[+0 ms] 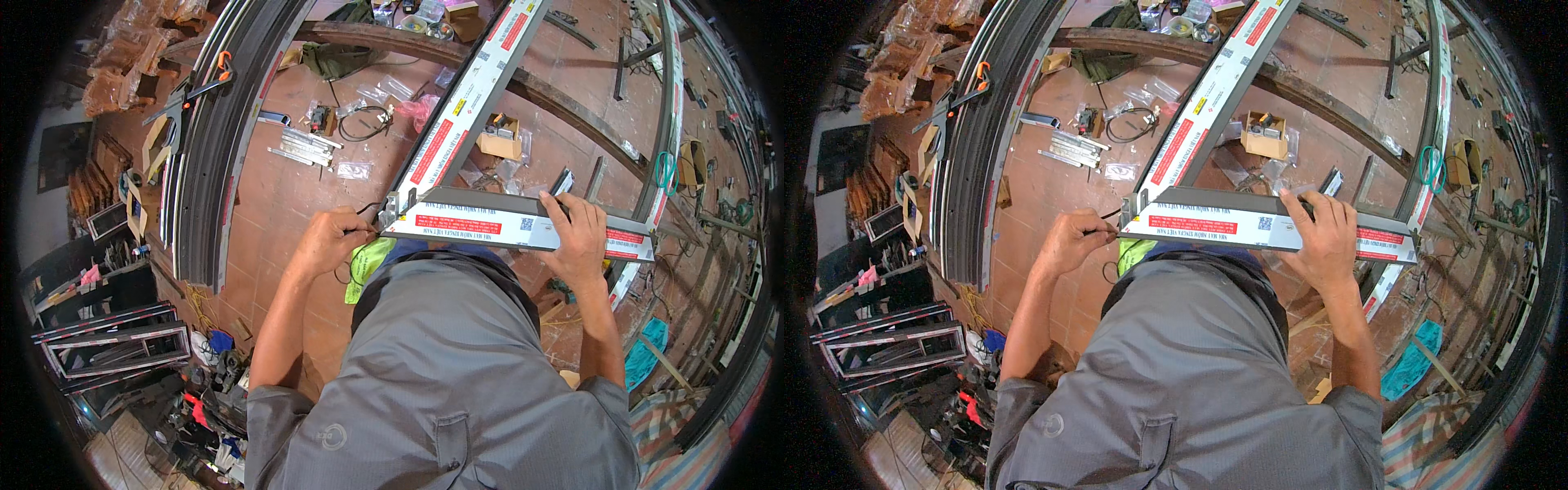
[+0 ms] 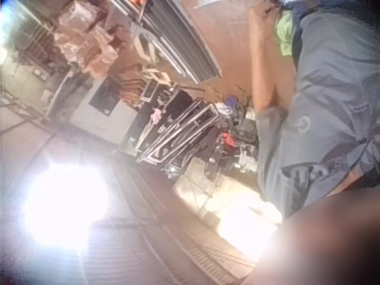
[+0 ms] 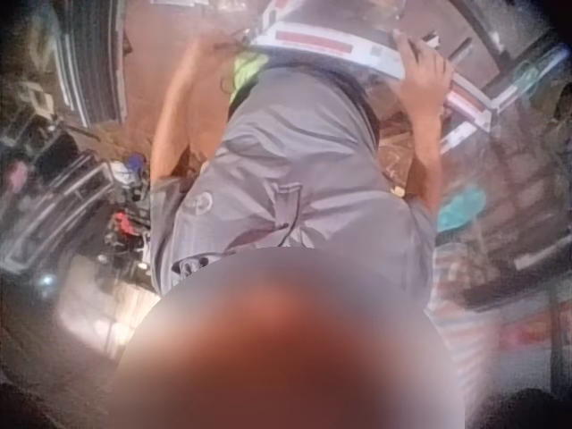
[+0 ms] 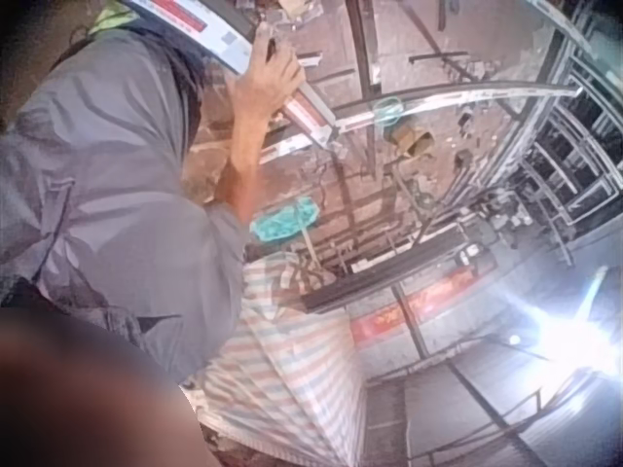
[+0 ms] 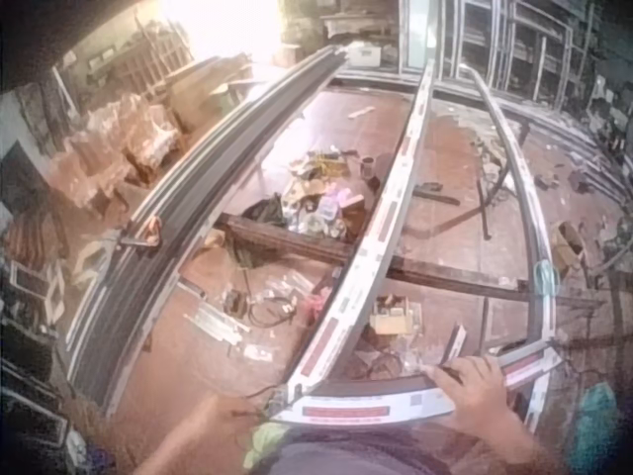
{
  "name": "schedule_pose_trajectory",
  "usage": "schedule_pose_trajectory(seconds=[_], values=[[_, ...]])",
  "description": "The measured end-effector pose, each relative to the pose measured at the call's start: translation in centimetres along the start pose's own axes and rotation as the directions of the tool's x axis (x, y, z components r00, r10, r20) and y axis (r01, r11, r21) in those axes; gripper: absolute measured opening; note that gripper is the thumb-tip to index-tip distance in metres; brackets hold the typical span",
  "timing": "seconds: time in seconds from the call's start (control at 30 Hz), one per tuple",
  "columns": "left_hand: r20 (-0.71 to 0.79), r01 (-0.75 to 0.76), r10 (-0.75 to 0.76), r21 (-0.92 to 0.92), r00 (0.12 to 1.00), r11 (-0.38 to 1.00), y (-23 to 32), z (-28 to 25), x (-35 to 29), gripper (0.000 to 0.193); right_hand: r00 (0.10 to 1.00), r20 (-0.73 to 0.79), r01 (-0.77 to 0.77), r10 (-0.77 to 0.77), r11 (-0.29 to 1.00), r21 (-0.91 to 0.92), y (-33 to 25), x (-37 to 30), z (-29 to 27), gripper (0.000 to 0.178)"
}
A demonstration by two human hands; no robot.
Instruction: The person assembles a rectangular aluminum window frame by hand, aligning and joining the corners. They then use a power drill to fasten the joints and secure the frame components together.
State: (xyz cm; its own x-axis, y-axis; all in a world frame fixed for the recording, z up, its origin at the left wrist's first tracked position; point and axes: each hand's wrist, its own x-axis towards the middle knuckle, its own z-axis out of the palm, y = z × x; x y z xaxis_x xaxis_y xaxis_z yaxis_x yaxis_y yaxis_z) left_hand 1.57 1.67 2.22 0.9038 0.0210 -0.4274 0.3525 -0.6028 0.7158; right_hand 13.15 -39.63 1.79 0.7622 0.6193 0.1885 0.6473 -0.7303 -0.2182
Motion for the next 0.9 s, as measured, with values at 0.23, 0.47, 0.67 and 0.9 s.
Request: schedule_pose_trajectory(seconds=[0.23, 0.47, 0.67, 0.9], values=[[-0.015, -0.062, 0.06, -0.151, 0.998, 0.987, -2.0, 0.1, 1.2, 0.012, 1.0, 0.006, -0.019, 0.019, 1.0, 0.02, 0.4, 0.3, -0.2, 0.096], [-0.133, -0.205, 0.206, 0.025, 0.969, 0.978, -3.9, -0.9, 4.3, 0.012, 0.988, 0.103, -0.117, 0.112, 0.993, 0.035, -0.9, 2.3, 0.6, 0.096], [-0.136, -0.171, 0.178, 0.062, 0.975, 0.983, -5.5, -0.9, 4.1, 0.013, 0.989, 0.116, -0.092, 0.093, 0.996, -0.021, -2.6, 3.0, 1.2, 0.101], [-0.081, -0.181, 0.196, 0.156, 0.977, 0.971, -5.1, -1.8, 4.4, 0.012, 0.988, 0.118, -0.092, 0.096, 0.995, -0.04, -3.5, 3.3, 0.4, 0.102]])
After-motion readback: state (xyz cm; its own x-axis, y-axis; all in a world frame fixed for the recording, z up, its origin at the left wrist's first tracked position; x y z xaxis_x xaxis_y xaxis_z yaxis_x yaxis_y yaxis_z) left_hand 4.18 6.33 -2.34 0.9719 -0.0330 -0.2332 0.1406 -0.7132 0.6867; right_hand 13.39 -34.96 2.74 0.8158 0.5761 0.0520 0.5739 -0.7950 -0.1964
